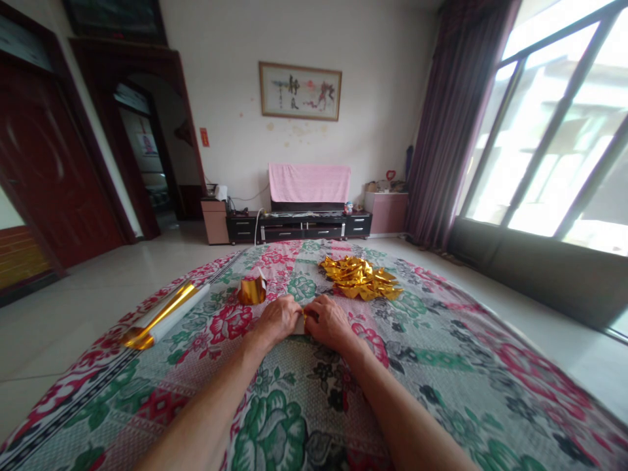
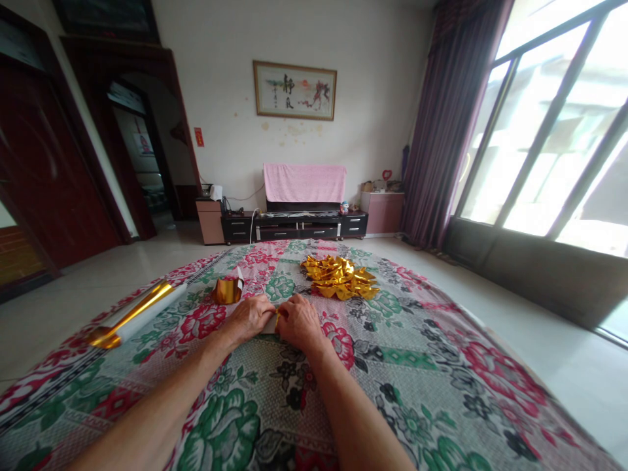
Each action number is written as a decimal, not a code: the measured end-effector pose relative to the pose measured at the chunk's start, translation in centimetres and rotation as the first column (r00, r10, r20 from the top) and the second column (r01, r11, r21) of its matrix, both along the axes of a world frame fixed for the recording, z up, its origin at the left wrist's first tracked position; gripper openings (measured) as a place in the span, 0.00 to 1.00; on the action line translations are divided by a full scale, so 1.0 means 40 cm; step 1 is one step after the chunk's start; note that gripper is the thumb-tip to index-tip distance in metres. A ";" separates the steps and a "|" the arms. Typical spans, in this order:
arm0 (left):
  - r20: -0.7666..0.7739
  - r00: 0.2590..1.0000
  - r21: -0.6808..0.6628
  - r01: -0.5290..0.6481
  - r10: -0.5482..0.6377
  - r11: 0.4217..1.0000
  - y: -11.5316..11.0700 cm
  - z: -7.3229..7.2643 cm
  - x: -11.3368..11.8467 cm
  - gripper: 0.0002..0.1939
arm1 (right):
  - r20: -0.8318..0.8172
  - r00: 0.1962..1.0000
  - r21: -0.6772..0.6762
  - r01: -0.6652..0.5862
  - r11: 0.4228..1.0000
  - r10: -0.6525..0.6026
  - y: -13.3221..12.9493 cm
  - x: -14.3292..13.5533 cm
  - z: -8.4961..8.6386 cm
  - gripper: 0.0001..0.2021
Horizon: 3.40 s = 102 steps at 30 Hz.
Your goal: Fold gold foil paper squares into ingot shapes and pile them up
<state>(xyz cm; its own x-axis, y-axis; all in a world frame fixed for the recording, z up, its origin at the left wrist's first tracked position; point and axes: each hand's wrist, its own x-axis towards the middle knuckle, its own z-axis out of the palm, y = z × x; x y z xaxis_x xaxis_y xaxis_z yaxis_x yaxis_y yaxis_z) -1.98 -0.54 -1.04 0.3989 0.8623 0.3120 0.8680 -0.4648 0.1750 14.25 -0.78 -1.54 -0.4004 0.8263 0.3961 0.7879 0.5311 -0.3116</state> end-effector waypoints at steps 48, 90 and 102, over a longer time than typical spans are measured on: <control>-0.003 0.998 0.064 0.069 -0.069 0.996 -0.001 0.003 -0.003 0.12 | 0.027 1.000 0.042 0.008 0.999 -0.009 -0.006 -0.002 0.005 0.14; 0.063 0.993 0.081 0.093 -0.098 0.992 0.011 -0.010 -0.010 0.12 | 0.108 0.993 0.001 0.056 0.998 -0.056 -0.006 -0.009 0.009 0.14; -0.156 0.971 0.059 0.195 -0.184 0.979 -0.005 0.022 -0.020 0.12 | 0.115 0.992 0.015 0.041 0.999 -0.042 -0.009 -0.007 0.010 0.15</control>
